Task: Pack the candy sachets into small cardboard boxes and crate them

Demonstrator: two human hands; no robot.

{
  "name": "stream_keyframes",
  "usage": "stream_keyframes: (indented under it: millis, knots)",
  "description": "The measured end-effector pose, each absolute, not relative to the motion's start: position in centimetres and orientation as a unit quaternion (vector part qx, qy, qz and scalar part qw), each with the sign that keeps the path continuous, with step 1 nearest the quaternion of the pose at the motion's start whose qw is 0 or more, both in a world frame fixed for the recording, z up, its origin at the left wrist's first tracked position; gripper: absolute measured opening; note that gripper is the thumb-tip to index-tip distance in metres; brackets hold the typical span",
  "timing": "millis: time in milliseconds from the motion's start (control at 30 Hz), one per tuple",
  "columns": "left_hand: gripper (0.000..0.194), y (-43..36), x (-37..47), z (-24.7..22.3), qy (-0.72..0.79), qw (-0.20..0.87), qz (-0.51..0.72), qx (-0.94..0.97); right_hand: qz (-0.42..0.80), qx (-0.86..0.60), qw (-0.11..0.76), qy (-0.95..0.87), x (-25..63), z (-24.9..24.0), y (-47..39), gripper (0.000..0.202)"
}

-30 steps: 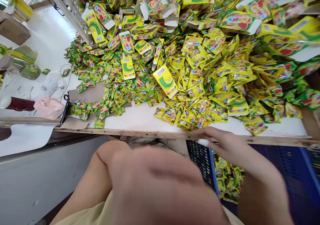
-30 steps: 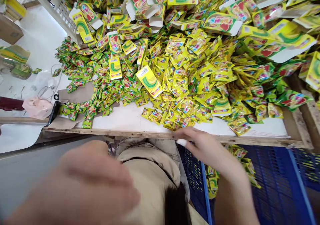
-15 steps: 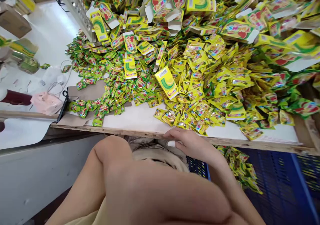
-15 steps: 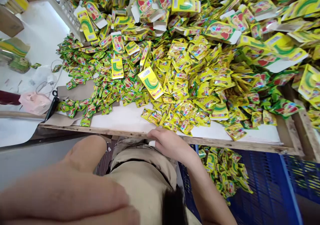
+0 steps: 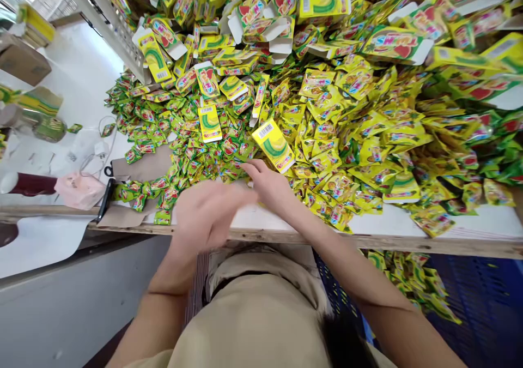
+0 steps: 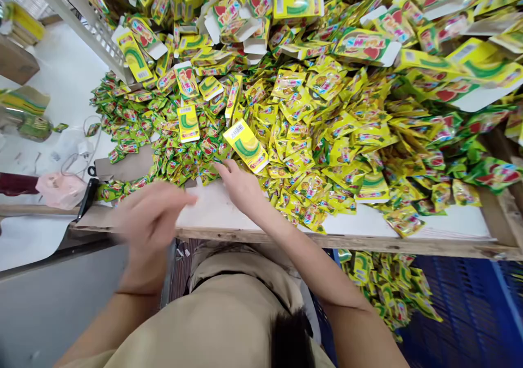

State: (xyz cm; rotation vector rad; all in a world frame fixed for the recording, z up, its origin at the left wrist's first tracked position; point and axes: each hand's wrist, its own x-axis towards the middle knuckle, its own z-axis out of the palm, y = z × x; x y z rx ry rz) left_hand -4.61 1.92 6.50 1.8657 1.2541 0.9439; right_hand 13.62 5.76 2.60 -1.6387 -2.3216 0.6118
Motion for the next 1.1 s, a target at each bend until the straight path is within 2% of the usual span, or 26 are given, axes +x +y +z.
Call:
stream_keyframes:
  millis: [67,133,200,267,400,433,533,633,733,833,967,1100]
  knots:
    - [0.021,4.8,-4.5,4.9,0.491,0.32,0.327,0.741,0.196,-0.574,0.089,-0.79,13.3,1.7,6.6,0.041]
    - [0.019,6.9,-4.4,3.0,0.512,0.288,0.266,0.764,0.203,-0.589,0.098,-0.776,13.8,1.4,6.7,0.031]
    - [0.02,7.8,-4.2,1.1,0.545,0.253,0.205,0.773,0.22,-0.603,0.151,-0.751,14.9,1.6,5.9,0.027]
    - [0.031,8.1,-4.0,-0.3,0.573,0.217,0.173,0.771,0.253,-0.612,0.22,-0.717,16.2,1.9,4.8,0.024]
    - [0.053,8.3,-3.2,-1.4,0.601,0.156,0.167,0.766,0.403,-0.598,0.307,-0.621,18.1,1.2,2.4,0.007]
    - [0.054,8.4,-3.0,-1.5,0.603,0.149,0.17,0.765,0.447,-0.588,0.32,-0.593,18.1,0.7,1.9,0.003]
    - [0.048,9.0,-3.1,-1.5,0.609,0.152,0.219,0.747,0.534,-0.555,0.355,-0.529,17.8,-0.8,0.9,0.012]
    - [0.041,9.1,-3.8,-1.0,0.606,0.207,0.329,0.694,0.555,-0.547,0.374,-0.503,17.4,-1.6,0.4,0.016]
    - [0.049,8.1,-4.6,-0.1,0.607,0.311,0.42,0.599,0.578,-0.543,0.386,-0.471,17.3,-1.4,0.2,0.021]
    - [0.057,6.2,-4.5,0.6,0.6,0.404,0.441,0.53,0.616,-0.521,0.408,-0.427,17.0,-0.6,0.2,0.027]
    - [0.044,3.7,-3.1,0.6,0.569,0.517,0.437,0.468,0.629,-0.498,0.449,-0.392,15.8,0.6,0.7,0.028]
    - [0.035,2.2,-1.3,0.7,0.539,0.579,0.467,0.395,0.604,-0.524,0.472,-0.371,14.4,0.6,1.4,0.029]
